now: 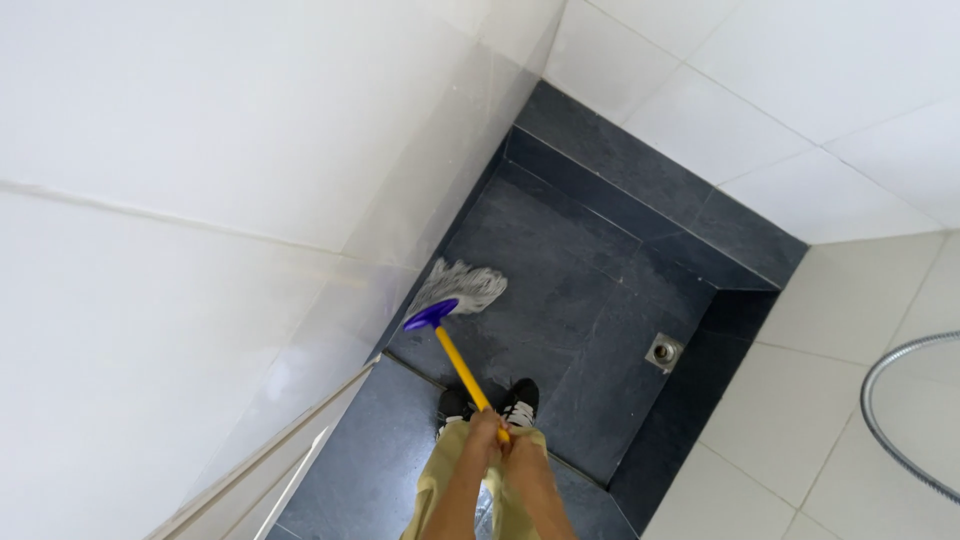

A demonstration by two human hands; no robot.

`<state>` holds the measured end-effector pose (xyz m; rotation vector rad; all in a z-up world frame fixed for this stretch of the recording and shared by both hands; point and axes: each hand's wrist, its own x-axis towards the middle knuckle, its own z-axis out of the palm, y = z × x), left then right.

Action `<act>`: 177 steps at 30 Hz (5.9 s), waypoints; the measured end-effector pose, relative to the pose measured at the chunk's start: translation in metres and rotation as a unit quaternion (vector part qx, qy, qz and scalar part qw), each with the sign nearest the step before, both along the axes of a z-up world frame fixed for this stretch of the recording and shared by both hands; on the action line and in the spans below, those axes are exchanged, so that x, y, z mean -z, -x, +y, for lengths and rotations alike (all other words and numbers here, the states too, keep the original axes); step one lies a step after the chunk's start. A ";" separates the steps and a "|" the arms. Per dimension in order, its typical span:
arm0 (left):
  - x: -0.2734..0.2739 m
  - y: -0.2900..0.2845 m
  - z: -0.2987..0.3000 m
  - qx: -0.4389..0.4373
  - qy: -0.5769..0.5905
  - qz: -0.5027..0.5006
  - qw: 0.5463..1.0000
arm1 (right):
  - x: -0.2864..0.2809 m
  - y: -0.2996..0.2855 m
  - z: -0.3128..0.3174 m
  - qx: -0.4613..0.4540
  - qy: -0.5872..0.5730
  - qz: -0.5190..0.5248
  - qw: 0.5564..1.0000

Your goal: The person mops the dark tiled bathroom floor using a yellow-handled string mop, moving around the toilet and along the walls. They dip the mop into a white bucket of water and wring it out before continuing to mop. Finally, they place a red cloth on the toilet tank.

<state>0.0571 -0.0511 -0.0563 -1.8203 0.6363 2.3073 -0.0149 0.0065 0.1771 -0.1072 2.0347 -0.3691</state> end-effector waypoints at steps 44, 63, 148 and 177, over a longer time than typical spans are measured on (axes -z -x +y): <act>-0.131 0.024 0.028 -0.445 -0.060 0.081 0.890 | -0.073 0.070 -0.059 -0.365 -0.102 -0.039 0.925; -0.283 0.107 -0.046 -0.382 0.008 0.186 0.905 | -0.183 0.127 -0.113 -0.415 -0.126 0.085 0.897; -0.202 0.226 -0.095 0.103 0.160 0.144 0.971 | -0.090 0.377 -0.180 -0.130 -0.061 0.264 0.954; -0.347 0.222 -0.028 0.390 0.358 0.179 0.829 | -0.153 0.323 0.023 -0.463 -0.086 0.244 0.848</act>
